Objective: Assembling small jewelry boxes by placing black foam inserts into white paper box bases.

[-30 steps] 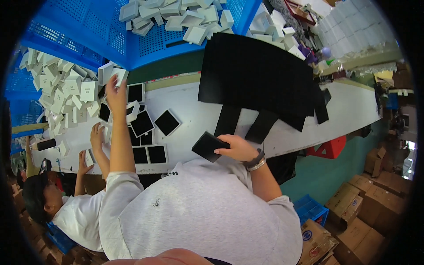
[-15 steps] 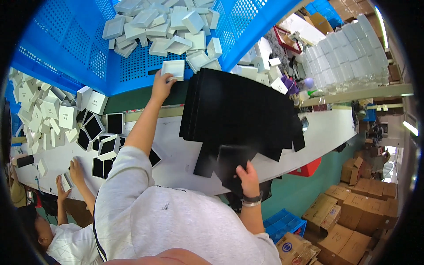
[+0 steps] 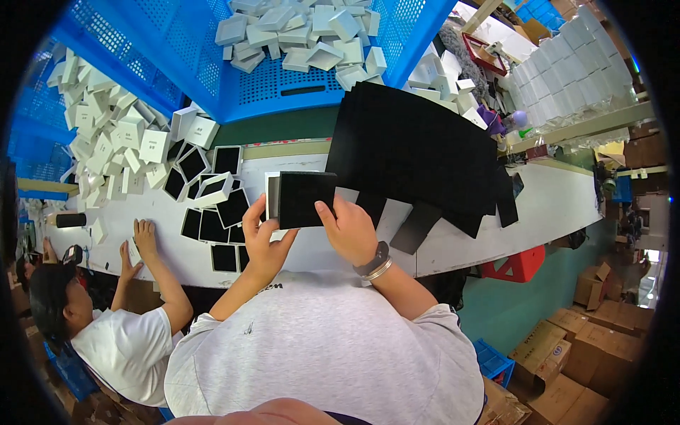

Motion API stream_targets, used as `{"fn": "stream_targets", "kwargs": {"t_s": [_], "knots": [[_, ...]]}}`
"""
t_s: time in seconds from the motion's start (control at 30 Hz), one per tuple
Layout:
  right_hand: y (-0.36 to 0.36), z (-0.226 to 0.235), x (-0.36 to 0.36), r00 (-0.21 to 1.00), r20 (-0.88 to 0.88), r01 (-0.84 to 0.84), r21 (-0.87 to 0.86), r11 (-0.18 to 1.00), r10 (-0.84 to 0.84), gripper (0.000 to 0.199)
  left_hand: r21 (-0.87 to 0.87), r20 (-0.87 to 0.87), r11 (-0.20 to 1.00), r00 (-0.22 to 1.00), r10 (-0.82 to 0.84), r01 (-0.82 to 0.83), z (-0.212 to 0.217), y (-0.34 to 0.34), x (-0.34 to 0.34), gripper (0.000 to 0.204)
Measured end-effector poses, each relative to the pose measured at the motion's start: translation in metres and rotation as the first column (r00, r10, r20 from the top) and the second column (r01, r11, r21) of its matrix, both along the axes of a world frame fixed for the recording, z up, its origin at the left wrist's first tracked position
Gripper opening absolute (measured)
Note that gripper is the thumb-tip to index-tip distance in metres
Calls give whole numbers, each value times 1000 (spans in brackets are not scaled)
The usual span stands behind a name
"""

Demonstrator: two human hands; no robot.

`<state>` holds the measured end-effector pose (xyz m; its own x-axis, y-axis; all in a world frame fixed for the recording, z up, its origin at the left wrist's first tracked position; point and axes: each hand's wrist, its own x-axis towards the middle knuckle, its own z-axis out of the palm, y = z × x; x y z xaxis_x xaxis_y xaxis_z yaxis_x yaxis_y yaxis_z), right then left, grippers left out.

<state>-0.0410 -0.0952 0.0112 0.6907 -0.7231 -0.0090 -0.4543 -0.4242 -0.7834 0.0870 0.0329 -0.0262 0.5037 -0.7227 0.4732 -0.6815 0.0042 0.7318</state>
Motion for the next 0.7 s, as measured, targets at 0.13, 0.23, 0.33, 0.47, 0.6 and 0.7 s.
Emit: {"fn": "stream_targets", "kwargs": {"t_s": [0.13, 0.23, 0.33, 0.47, 0.6, 0.7], "knots": [[6, 16, -10, 984, -6, -178, 83, 981, 179, 37, -323, -678, 944, 677, -286, 76, 7, 14, -21, 67], [10, 5, -24, 992, -70, -107, 10, 994, 107, 39, -274, -755, 960, 606, -250, 55, 15, 14, -26, 78], [13, 4, -35, 982, -99, -179, -258, 950, 158, 40, -118, -814, 991, 565, -130, 58, 23, 13, -34, 70], [19, 10, -41, 971, -235, -146, -407, 902, 51, 35, -142, -886, 980, 422, -190, 141, 8, 12, -39, 47], [3, -14, -55, 998, -11, -62, 199, 978, 66, 43, -167, -919, 971, 329, -216, 171, 9, 14, -36, 51], [-8, -31, -61, 938, 233, -329, 364, 871, 257, 52, -161, -899, 955, 361, -247, 251, 16, 18, -32, 51]]}}
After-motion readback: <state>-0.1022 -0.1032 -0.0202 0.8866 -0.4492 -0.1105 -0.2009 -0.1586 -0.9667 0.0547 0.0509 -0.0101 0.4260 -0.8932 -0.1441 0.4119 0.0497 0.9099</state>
